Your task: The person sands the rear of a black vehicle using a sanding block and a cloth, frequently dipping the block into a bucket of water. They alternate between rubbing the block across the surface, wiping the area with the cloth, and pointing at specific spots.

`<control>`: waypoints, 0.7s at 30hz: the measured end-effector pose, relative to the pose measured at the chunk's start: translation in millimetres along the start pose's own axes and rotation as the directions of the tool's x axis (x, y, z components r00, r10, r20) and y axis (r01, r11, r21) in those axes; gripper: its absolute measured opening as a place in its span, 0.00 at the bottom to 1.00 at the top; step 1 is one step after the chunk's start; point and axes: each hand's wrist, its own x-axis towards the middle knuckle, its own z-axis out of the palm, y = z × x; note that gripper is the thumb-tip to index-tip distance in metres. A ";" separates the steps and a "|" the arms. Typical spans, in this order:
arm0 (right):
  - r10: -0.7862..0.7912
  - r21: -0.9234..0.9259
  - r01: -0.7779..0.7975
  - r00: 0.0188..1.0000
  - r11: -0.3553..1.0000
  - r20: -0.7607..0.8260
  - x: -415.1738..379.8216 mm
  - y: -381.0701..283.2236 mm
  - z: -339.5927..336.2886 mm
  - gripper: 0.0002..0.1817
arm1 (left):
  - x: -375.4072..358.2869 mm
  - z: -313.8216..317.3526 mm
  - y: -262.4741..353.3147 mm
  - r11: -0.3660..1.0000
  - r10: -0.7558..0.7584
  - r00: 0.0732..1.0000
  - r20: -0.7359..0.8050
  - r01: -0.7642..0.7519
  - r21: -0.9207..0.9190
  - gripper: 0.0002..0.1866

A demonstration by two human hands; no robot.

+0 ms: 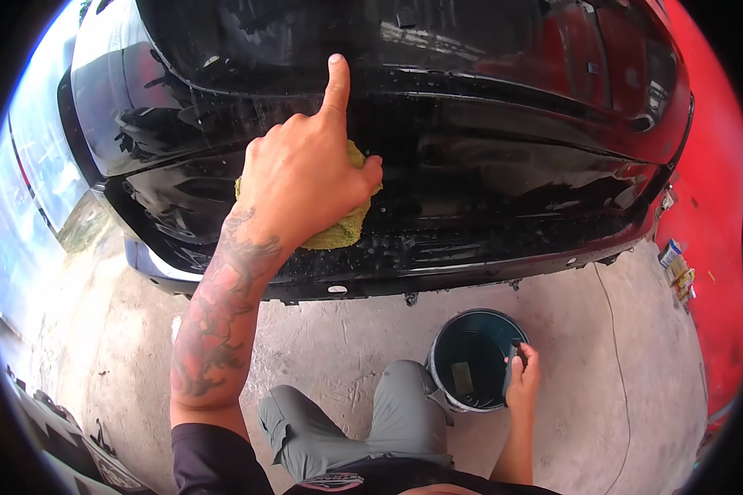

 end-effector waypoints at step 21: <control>-0.894 -0.218 0.895 0.424 0.389 0.143 129.8 -224.7 13.8 0.22 | -72.9 67.5 -91.2 0.924 0.176 0.883 -0.435 -0.301 -0.236 0.32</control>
